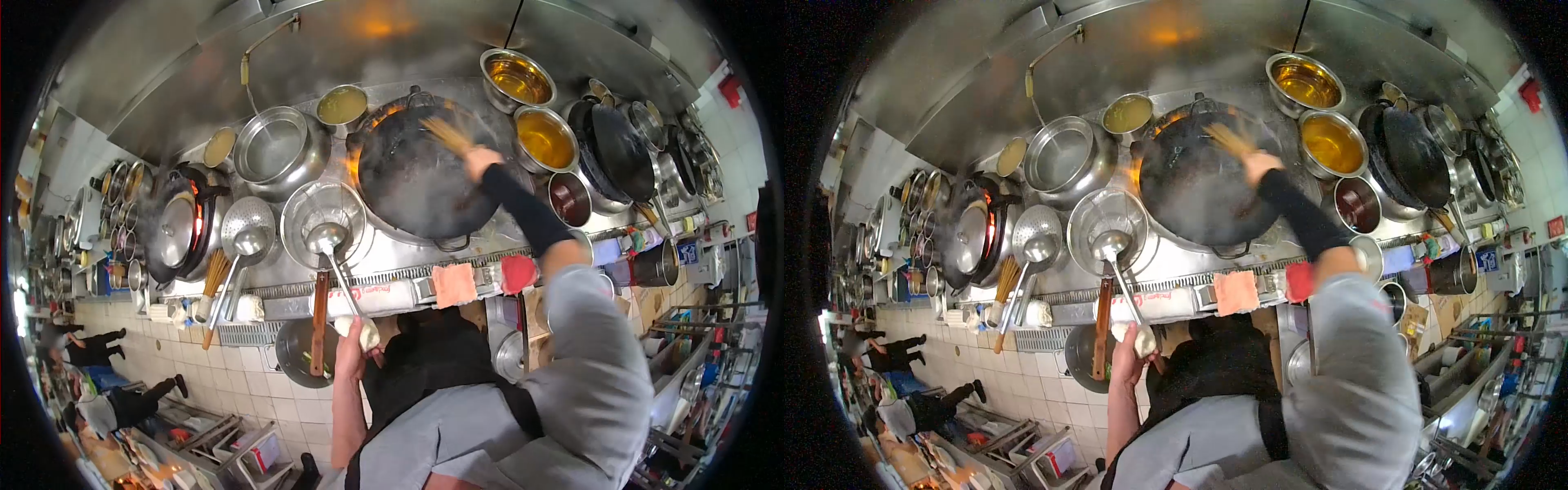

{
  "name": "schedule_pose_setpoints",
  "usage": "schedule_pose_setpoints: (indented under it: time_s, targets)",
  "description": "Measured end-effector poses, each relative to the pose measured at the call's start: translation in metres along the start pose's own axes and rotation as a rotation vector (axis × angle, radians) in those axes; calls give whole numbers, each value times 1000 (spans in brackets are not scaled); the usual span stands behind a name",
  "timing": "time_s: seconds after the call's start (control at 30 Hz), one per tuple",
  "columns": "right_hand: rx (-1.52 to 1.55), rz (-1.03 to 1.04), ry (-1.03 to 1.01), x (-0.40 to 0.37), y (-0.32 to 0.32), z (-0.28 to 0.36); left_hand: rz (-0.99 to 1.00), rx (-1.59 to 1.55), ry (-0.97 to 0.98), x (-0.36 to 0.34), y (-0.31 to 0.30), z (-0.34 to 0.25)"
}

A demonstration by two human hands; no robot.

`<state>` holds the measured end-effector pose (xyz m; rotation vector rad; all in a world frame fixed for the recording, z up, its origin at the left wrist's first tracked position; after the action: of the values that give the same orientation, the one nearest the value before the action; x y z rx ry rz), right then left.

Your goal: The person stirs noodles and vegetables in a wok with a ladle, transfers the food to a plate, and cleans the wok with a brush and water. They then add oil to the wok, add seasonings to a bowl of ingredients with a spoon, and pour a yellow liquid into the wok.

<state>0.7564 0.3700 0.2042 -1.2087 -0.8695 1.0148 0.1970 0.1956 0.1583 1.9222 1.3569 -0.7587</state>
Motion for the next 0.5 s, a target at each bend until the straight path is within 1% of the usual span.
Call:
schedule_pose_setpoints:
  time_s: [0.07, 0.1, 0.13, 0.17, 0.2, 0.23, 0.27, 0.3, 0.33, 0.4, 0.47, 0.5]
  targets:
    - [161, 62, 186, 4, 80, 48, 64, 32, 13, 4, 13, -8]
    - [256, -5, 175, -21, 72, 84, 65, 27, 20, 1, 15, -10]
    - [351, -81, 163, -50, 46, 113, 70, 21, 35, 0, 15, -14]
    - [369, 7, 84, -75, 44, 129, 97, -5, 30, -1, 14, -13]
    - [387, 93, 7, -100, 40, 138, 79, -10, 22, -2, 6, -10]
    - [302, 179, -39, -124, 17, 142, 60, -19, 17, -3, 0, -5]
    - [220, 269, -87, -143, -3, 138, 38, -29, 9, -4, -5, 0]
    - [100, 371, -99, -149, -3, 110, 6, -33, 7, -9, -13, 4]
    - [-23, 463, -114, -137, -4, 86, 10, -39, 30, -9, -14, 2]
    - [93, 195, -20, -83, -65, 65, 14, -49, 65, -14, -14, 5]
    - [124, 118, 110, 3, -8, 14, 30, -46, 58, -14, 2, -1]
    - [139, 102, 105, 18, 6, 24, 34, -36, 63, -14, 12, -1]
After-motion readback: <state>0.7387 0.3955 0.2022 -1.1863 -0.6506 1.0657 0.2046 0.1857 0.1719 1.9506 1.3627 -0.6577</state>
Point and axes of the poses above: each hand's wrist, its own x-axis towards the middle knuckle, its own y-axis out of the palm, z = x × y, the point moved 10 cm from there along x, towards the middle knuckle, and after that the axes turned 6 degrees about x, right-handed, at the moved point
